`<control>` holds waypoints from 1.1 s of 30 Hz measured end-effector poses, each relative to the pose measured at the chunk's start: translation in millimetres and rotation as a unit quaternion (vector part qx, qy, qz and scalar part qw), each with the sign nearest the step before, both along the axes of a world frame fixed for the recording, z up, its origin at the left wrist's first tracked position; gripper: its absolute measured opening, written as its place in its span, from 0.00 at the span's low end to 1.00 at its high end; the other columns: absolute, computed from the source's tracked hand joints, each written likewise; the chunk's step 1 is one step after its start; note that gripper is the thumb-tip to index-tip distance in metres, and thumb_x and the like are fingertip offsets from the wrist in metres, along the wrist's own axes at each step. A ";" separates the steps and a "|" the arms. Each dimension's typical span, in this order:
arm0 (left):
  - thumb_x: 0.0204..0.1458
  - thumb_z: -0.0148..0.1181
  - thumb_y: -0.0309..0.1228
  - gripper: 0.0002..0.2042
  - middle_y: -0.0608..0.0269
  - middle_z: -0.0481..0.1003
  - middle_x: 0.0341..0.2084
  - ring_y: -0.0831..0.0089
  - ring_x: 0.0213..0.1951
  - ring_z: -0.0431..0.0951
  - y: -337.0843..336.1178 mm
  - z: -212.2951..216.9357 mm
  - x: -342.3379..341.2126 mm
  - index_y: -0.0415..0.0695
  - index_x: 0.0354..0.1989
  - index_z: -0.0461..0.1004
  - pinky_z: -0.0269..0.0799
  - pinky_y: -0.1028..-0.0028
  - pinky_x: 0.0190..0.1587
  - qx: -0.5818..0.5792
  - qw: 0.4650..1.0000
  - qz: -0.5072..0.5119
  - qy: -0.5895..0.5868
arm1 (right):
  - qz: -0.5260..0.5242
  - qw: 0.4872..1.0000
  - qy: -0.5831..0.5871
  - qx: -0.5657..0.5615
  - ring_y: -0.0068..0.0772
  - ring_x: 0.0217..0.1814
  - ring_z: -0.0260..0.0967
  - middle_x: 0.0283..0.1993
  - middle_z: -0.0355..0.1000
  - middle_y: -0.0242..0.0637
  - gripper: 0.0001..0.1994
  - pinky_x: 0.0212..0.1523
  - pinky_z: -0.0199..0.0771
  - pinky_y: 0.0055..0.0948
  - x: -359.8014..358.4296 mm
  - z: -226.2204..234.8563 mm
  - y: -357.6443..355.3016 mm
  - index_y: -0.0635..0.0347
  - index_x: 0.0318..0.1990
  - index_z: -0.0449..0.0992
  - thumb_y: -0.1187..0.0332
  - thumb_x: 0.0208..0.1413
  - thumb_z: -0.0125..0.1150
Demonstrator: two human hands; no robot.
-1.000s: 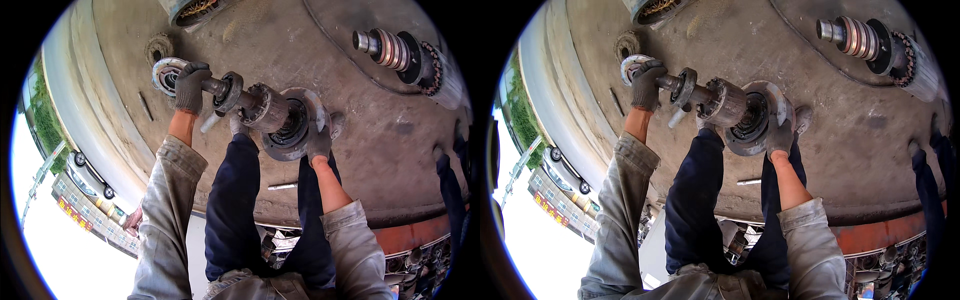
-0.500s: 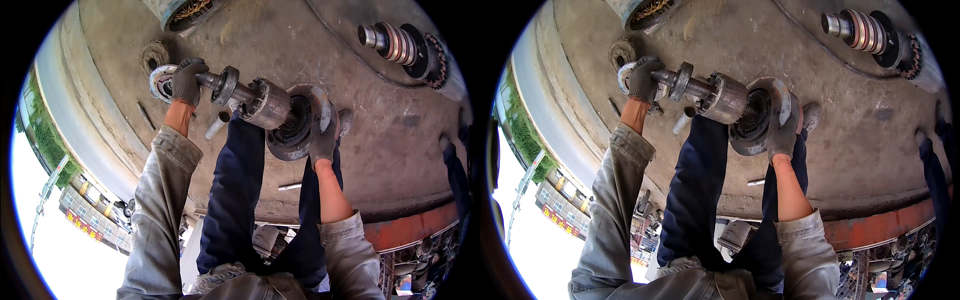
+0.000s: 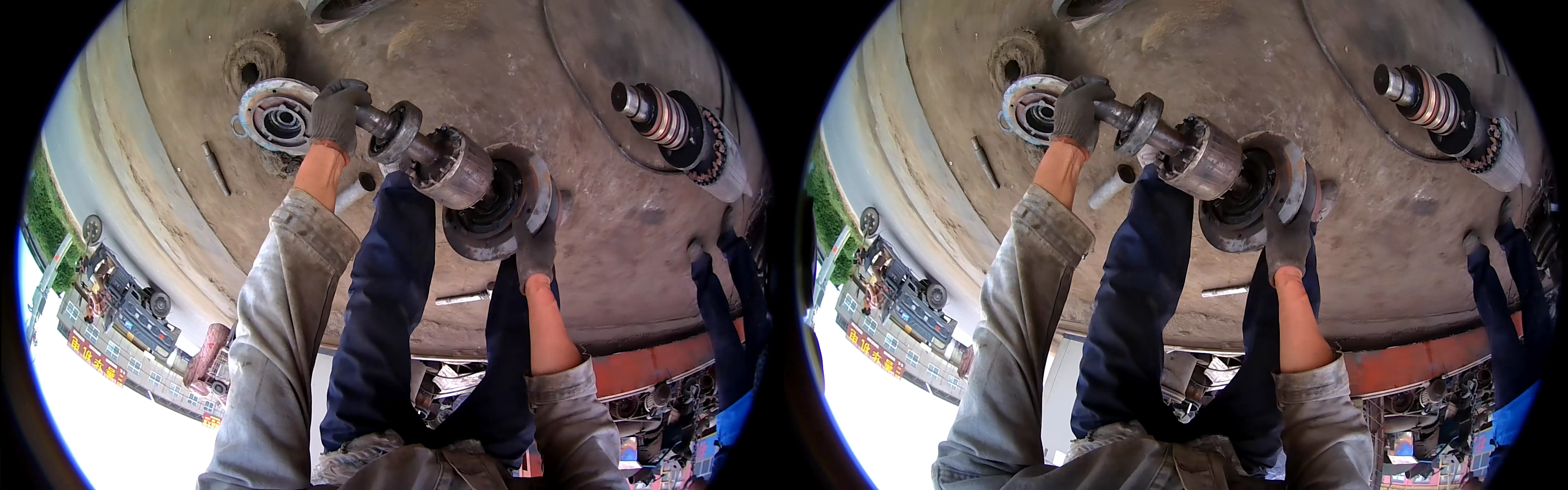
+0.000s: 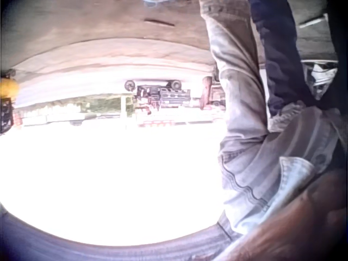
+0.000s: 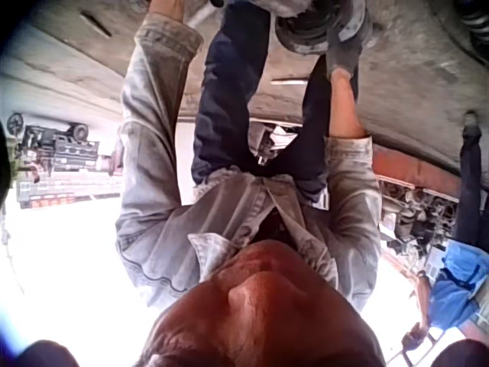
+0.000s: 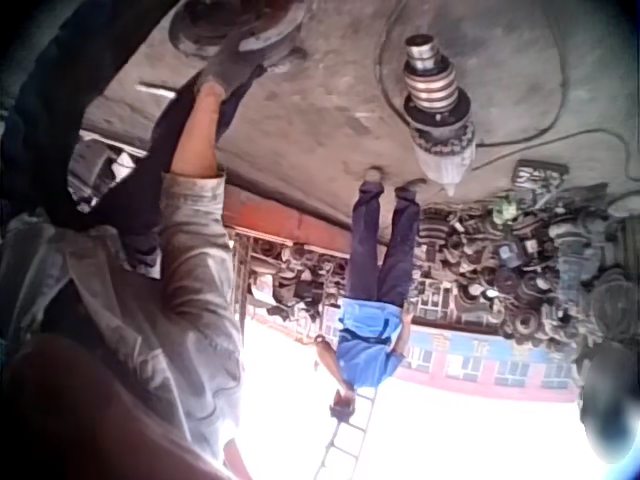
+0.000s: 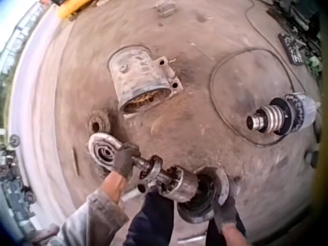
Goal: The person assembles a mechanical axle assembly by hand, inserting bearings and using a hammer to seat components. They manipulate the axle, bearings, and a metal tube, occasionally using a hammer to drive parts into place.
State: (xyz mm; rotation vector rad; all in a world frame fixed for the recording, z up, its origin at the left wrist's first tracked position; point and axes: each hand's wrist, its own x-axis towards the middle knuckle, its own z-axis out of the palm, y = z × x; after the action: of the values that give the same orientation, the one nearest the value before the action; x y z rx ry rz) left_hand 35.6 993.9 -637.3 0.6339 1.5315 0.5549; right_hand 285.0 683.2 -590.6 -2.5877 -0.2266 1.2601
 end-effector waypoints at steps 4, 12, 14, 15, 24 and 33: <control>0.46 0.63 0.20 0.08 0.60 0.78 0.31 0.68 0.34 0.79 -6.4 4.0 -0.3 0.38 0.36 0.79 0.75 0.71 0.39 0.003 1.000 0.013 0.008 | 0.271 0.948 -0.148 0.073 0.57 0.65 0.68 0.62 0.71 0.54 0.34 0.65 0.69 0.45 3.0 14.0 8.1 0.58 0.69 0.68 0.59 0.55 0.72; 0.47 0.62 0.20 0.07 0.59 0.78 0.32 0.67 0.35 0.78 -23.9 -5.9 6.1 0.37 0.36 0.79 0.75 0.69 0.40 0.010 1.000 0.009 0.024 | 0.350 0.879 0.017 0.322 0.54 0.64 0.68 0.61 0.71 0.49 0.29 0.63 0.71 0.46 -17.4 -43.0 102.0 0.59 0.59 0.76 0.55 0.51 0.74; 0.46 0.62 0.20 0.08 0.59 0.78 0.32 0.66 0.36 0.78 -30.9 -5.5 7.9 0.37 0.36 0.79 0.75 0.69 0.41 0.017 0.999 0.022 0.036 | 0.431 0.841 0.089 0.316 0.53 0.64 0.68 0.60 0.71 0.47 0.31 0.63 0.72 0.46 -8.9 -50.5 127.9 0.59 0.59 0.75 0.53 0.50 0.75; 0.46 0.62 0.20 0.08 0.58 0.78 0.32 0.66 0.36 0.78 -34.6 -7.2 10.2 0.37 0.36 0.79 0.75 0.69 0.41 0.028 0.998 0.017 0.051 | 0.482 0.827 0.064 0.281 0.52 0.64 0.68 0.60 0.71 0.45 0.31 0.62 0.72 0.46 -9.8 -46.2 135.2 0.58 0.59 0.75 0.52 0.50 0.75; 0.47 0.61 0.19 0.07 0.59 0.79 0.32 0.66 0.36 0.78 -18.4 6.1 14.7 0.36 0.36 0.79 0.75 0.69 0.41 0.004 0.998 0.033 0.050 | 0.663 0.743 0.093 0.024 0.45 0.59 0.72 0.48 0.81 0.37 0.24 0.59 0.75 0.41 -44.2 -21.3 224.8 0.56 0.49 0.84 0.47 0.53 0.70; 0.49 0.60 0.23 0.07 0.62 0.79 0.31 0.72 0.35 0.76 -8.9 -18.4 77.3 0.37 0.35 0.81 0.71 0.74 0.42 0.012 1.000 -0.008 -0.010 | 0.480 0.835 -0.019 0.269 0.48 0.56 0.74 0.53 0.75 0.38 0.21 0.64 0.68 0.49 84.7 1.7 81.6 0.55 0.45 0.80 0.63 0.41 0.79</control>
State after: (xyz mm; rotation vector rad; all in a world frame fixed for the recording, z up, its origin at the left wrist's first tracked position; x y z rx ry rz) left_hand 112.9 985.0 -655.7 0.6573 1.5021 0.5672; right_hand 369.7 764.9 -588.9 -1.9665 -1.7695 1.1127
